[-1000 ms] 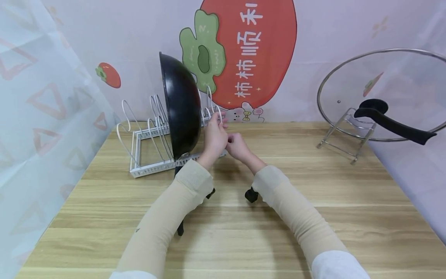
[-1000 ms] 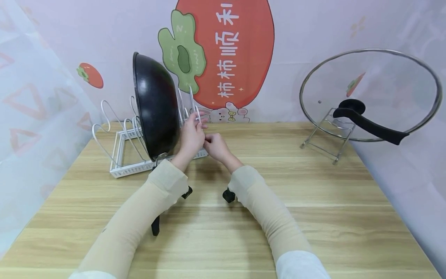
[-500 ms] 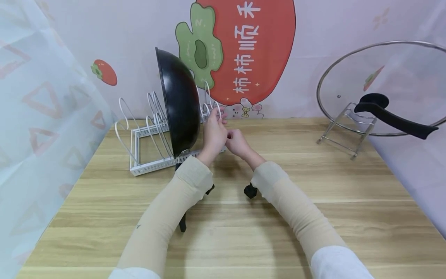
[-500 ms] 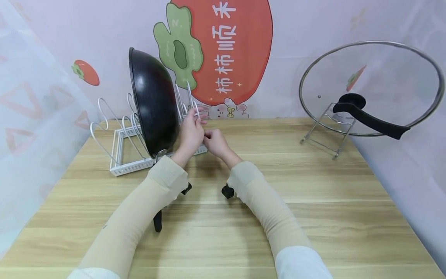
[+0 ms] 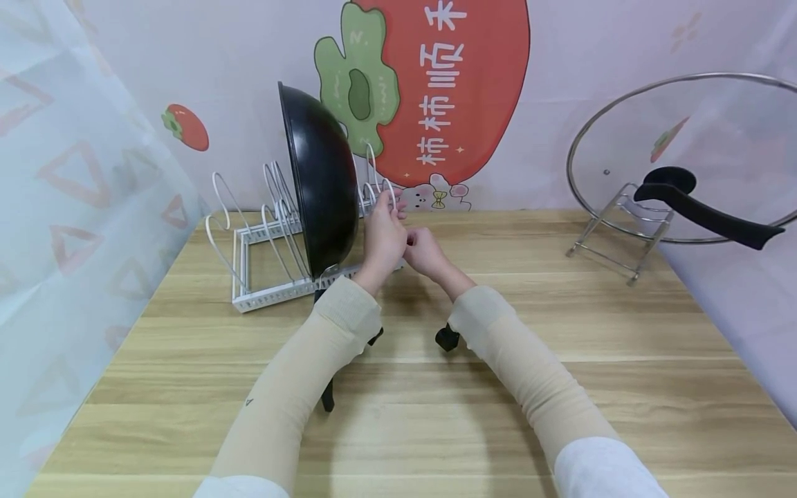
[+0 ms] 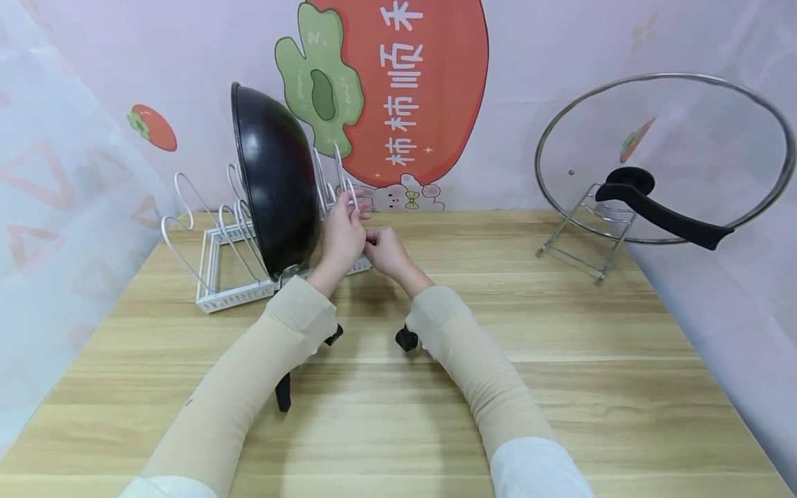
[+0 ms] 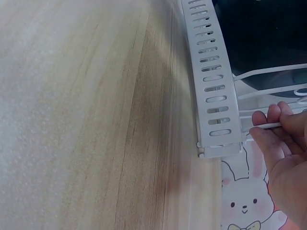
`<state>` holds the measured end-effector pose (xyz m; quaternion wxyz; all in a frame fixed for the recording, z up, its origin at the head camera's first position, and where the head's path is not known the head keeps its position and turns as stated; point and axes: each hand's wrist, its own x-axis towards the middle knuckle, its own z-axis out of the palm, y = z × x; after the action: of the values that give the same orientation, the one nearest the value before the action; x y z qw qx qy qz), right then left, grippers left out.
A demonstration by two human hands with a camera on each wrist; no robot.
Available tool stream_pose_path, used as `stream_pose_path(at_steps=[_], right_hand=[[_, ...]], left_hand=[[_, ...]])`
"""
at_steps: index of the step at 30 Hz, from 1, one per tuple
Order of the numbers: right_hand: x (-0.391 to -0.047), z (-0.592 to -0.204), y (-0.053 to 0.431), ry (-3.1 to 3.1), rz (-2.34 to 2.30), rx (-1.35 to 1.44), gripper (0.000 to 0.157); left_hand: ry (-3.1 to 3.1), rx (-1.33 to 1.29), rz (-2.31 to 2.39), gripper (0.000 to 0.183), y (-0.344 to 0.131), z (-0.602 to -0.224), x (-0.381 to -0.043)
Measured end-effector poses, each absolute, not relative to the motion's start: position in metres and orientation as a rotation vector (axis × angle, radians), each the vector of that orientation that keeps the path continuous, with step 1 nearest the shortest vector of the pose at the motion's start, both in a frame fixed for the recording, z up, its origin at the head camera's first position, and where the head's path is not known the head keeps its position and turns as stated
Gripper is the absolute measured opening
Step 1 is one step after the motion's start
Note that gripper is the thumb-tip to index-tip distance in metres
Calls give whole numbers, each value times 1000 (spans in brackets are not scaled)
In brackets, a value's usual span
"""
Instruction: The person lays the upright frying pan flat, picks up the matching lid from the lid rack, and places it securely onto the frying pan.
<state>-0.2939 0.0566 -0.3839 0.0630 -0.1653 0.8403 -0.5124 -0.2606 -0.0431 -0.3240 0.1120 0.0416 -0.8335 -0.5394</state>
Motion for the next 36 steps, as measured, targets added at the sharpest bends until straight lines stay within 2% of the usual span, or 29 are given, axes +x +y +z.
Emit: stream_pose_path(at_steps=[14,36], right_hand=[[-295,-381,59,2515,-1539,-535,15],[-296,-380,60,2501,-1522,-551,16]], left_hand=[[-2439,131,-1608,34,-43,-322,-263],[-2443,99,-1617,32,-46,-322,-263]])
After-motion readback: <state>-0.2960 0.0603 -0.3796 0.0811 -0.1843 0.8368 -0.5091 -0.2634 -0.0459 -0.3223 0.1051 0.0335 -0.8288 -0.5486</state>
